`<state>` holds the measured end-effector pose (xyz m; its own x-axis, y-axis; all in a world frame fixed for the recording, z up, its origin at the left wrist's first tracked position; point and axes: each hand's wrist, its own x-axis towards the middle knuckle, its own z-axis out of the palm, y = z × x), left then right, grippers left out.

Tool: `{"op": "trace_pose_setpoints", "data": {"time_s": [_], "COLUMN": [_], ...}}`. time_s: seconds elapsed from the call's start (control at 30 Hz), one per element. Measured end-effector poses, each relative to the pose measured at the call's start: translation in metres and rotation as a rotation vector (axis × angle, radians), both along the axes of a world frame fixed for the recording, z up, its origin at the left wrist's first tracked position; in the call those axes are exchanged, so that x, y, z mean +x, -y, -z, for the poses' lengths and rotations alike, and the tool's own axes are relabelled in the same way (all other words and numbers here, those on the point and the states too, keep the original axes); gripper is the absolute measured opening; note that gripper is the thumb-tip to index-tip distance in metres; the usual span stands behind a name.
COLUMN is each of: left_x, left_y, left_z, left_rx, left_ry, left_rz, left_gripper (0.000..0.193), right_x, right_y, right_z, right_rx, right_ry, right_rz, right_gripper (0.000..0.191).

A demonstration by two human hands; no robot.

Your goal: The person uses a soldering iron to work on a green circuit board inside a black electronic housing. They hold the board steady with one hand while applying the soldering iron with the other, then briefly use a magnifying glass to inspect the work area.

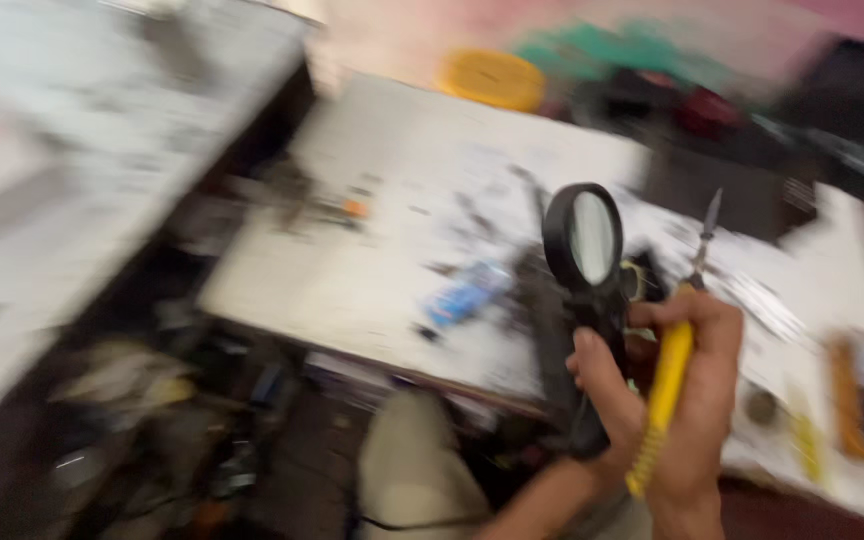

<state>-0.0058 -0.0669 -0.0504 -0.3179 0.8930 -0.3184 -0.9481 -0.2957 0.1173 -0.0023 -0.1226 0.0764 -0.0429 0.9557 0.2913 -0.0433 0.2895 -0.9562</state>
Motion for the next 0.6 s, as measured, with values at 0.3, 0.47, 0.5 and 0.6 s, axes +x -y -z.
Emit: {"op": "trace_pose_setpoints", "data": {"time_s": [0.3,0.47,0.5,0.6], "left_x": [0.042,0.043,0.044,0.049], "left_y": [0.031,0.031,0.032,0.033], "left_z": [0.074,0.037,0.034,0.041], "left_rx": [0.316,0.314,0.306,0.304], "left_ry": [-0.280,-0.305,-0.301,-0.278], "left_rz": [0.501,0.478,0.496,0.529], "left_gripper": [0.031,0.032,0.034,0.038], "right_x": [0.184,0.191,0.189,0.184], "right_y": [0.067,0.079,0.079,0.079], "right_z": [0.105,0.130,0.130,0.122], "right_rx": [0.026,0.208,0.236,0.203], "right_ry": [0.613,0.326,0.276,0.291], "right_rz": [0.671,0.529,0.516,0.481], "right_gripper": [0.071,0.074,0.074,0.075]}}
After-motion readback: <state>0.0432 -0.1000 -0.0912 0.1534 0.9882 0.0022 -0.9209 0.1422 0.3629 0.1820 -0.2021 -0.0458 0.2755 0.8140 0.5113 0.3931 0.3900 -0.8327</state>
